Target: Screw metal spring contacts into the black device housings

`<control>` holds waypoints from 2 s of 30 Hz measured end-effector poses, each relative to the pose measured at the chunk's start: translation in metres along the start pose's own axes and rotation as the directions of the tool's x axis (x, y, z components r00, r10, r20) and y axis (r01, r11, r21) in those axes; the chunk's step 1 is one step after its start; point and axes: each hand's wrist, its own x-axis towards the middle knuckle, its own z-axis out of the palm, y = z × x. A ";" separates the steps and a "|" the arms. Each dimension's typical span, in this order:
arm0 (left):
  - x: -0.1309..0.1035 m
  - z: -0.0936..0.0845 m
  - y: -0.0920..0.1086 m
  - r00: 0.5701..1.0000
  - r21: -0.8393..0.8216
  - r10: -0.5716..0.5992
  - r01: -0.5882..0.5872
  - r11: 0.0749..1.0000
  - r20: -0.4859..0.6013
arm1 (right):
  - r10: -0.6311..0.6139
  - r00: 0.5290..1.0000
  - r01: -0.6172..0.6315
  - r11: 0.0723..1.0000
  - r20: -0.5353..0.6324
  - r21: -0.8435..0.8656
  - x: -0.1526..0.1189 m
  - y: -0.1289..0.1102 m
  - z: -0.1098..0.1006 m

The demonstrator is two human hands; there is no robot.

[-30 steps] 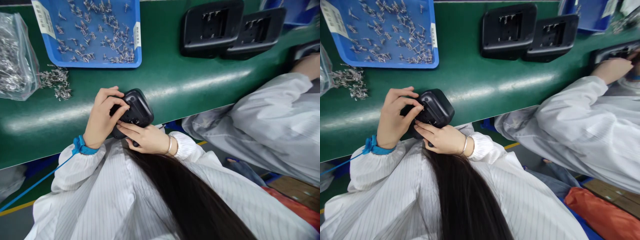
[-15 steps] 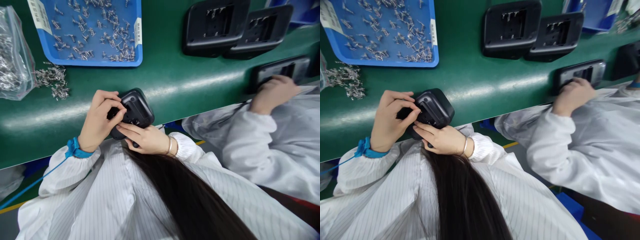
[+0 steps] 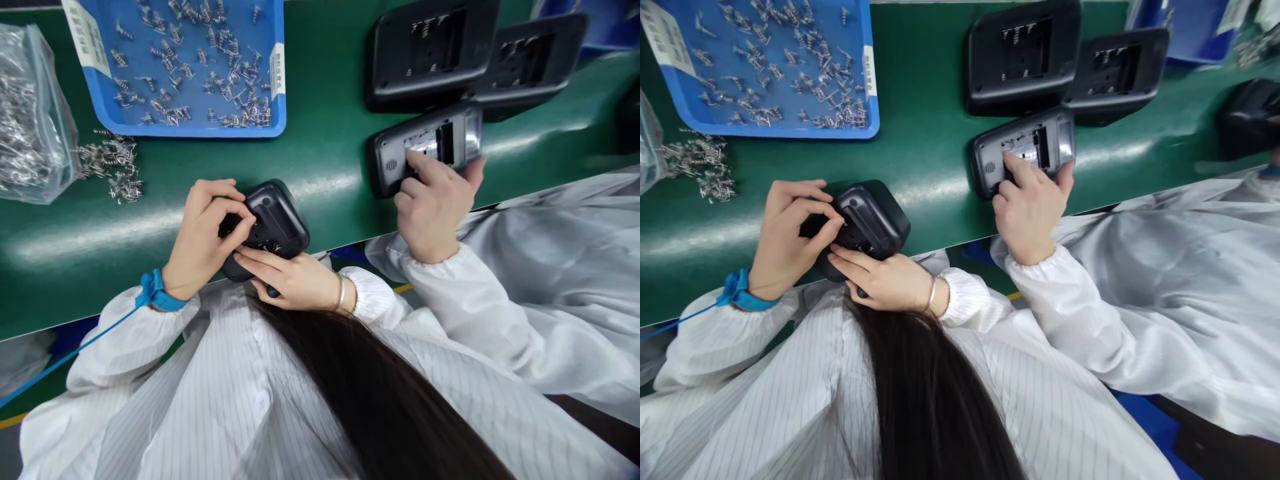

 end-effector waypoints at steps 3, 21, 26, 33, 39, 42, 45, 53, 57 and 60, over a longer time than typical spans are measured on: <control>-0.003 0.000 0.004 0.998 -0.011 -0.028 0.028 1.000 -0.057 | 0.000 1.000 0.000 1.000 -0.008 -0.007 0.000 0.000 0.000; -0.014 -0.030 0.008 0.995 0.160 0.099 -0.097 0.982 -0.004 | 0.012 1.000 -0.013 1.000 -0.019 -0.018 -0.001 -0.001 0.002; -0.029 -0.027 0.011 0.985 0.298 0.103 -0.140 0.944 0.138 | -0.052 0.990 0.052 0.999 -0.130 -0.006 -0.003 -0.002 -0.004; -0.043 -0.012 0.021 0.991 0.461 0.080 -0.121 0.879 0.107 | -0.043 0.970 0.049 0.999 -0.238 0.020 -0.005 -0.004 -0.011; -0.049 0.000 0.031 0.986 0.266 0.037 0.009 0.964 -0.164 | 0.241 0.936 -0.213 0.968 -0.257 0.131 -0.003 -0.008 -0.014; -0.050 0.005 0.035 0.976 0.093 -0.002 0.023 0.995 -0.219 | 0.369 0.903 -0.318 0.918 -0.218 0.236 -0.001 -0.009 -0.016; -0.048 0.009 0.038 0.983 -0.002 0.029 -0.030 1.000 -0.184 | 0.426 0.881 -0.355 0.882 -0.204 0.309 -0.001 -0.009 -0.017; -0.039 0.003 0.042 0.965 -0.490 -0.259 0.212 0.845 -0.030 | 0.280 0.941 -0.255 0.956 -0.189 0.147 -0.006 -0.003 -0.017; -0.037 0.002 0.040 0.937 -0.694 -0.333 0.312 0.649 0.110 | 0.298 0.927 -0.262 0.949 -0.226 0.176 -0.005 -0.006 -0.017; -0.037 0.004 0.036 0.907 -0.780 -0.343 0.394 0.486 0.244 | 0.313 0.919 -0.267 0.941 -0.240 0.209 -0.003 -0.009 -0.018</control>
